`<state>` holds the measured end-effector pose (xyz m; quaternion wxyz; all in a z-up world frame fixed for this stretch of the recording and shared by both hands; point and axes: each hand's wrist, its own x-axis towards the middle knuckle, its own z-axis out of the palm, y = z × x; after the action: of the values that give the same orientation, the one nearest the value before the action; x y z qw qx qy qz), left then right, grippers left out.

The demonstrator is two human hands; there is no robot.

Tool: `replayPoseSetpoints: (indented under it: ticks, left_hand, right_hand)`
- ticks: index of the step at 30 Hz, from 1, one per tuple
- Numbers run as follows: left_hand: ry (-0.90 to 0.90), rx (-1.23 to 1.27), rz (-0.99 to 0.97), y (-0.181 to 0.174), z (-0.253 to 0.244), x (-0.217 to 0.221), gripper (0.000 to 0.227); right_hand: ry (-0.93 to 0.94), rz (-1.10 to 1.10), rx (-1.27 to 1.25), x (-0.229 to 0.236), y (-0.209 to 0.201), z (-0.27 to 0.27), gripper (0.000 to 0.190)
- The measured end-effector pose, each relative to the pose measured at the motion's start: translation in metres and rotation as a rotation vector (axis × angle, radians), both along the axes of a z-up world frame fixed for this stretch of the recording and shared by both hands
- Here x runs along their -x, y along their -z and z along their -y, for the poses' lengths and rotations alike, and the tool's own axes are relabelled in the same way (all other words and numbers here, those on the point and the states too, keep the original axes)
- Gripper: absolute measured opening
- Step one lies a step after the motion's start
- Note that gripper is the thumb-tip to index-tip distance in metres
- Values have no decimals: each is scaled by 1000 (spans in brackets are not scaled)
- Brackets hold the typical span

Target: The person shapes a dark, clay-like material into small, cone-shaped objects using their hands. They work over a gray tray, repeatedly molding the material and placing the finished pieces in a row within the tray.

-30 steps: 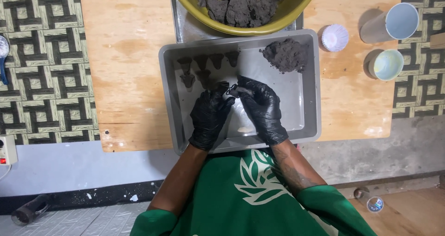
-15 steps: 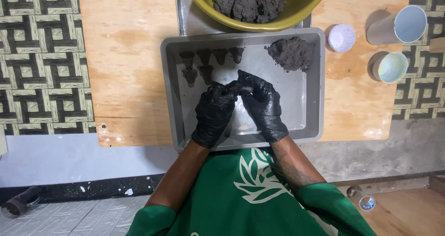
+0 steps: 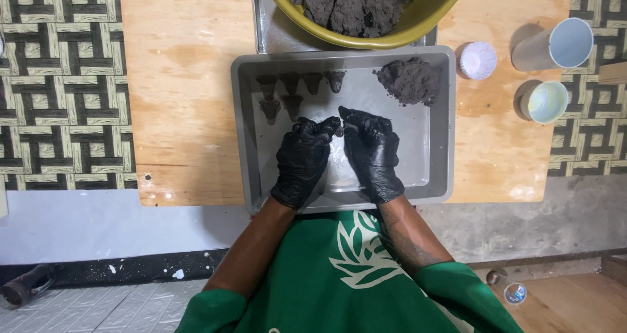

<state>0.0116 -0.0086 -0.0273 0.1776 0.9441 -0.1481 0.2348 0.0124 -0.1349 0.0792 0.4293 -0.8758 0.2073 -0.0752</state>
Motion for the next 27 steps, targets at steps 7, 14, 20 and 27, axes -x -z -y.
replayPoseSetpoints:
  ticks: [7,14,20,27]
  left_hand:
    - [-186,145,35,-49,9,-6,22]
    - [158,61,95,-23,-2,-3,37]
    - [215,38,-25,-29,-4,-3,41]
    - [193,90,-165,-34,-5,6,47]
  right_hand:
    - [109,178,-363,2,-15,2,16]
    - [173,213,-673,3,1,6,21]
    - [166,211,-754,4,3,7,22]
    - [145,257,-742,4,4,6,21]
